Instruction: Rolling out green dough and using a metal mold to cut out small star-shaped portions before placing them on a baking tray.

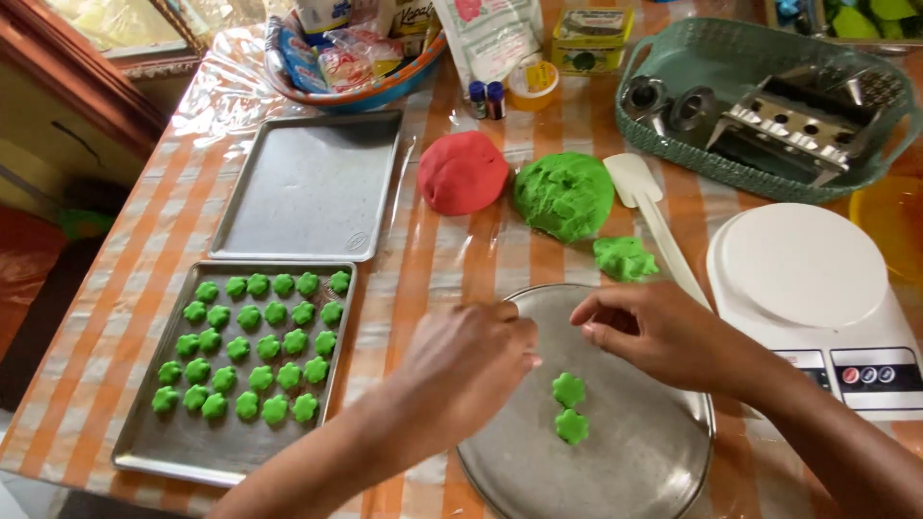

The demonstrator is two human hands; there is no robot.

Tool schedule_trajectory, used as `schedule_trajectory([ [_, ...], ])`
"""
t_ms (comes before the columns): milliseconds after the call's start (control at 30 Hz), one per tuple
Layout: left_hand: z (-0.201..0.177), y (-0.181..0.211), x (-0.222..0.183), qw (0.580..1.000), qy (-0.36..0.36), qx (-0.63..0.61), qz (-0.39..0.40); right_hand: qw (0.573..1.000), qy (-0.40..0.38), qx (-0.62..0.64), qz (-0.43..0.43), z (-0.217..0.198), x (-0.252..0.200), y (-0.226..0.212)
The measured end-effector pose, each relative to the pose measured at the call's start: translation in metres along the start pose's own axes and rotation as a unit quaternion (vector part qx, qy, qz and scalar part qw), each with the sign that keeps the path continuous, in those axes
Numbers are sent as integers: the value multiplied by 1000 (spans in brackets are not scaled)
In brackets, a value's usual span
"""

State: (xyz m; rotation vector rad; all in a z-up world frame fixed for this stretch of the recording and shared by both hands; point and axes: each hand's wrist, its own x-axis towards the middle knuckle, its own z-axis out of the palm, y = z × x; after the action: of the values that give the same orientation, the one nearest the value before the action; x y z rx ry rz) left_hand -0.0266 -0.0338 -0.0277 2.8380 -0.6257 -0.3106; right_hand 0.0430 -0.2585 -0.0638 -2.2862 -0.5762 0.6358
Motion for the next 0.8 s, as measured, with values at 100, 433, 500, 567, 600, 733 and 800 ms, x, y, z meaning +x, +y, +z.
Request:
schedule_trajectory([
  [100,31,-4,8,995,16,62,78,991,-71,-87,-68,0,-12,12],
  [433,31,-15,13,987,-101,61,112,962,-142,-168,-162,15,-30,-1],
  [500,31,-15,13,984,-113,75,115,968,-140,-154,-144,15,-32,-3],
  [567,34,-14,10,983,-102,88,123,969,-131,-145,-149,16,-32,-2],
  [600,35,-14,9,982,-92,103,131,971,-121,-135,-156,17,-32,-2],
  [733,34,-12,10,981,-97,107,129,974,-133,-123,-139,17,-27,-7],
  [800,37,-16,11,984,-67,94,138,972,-122,-100,-175,18,-25,-2],
])
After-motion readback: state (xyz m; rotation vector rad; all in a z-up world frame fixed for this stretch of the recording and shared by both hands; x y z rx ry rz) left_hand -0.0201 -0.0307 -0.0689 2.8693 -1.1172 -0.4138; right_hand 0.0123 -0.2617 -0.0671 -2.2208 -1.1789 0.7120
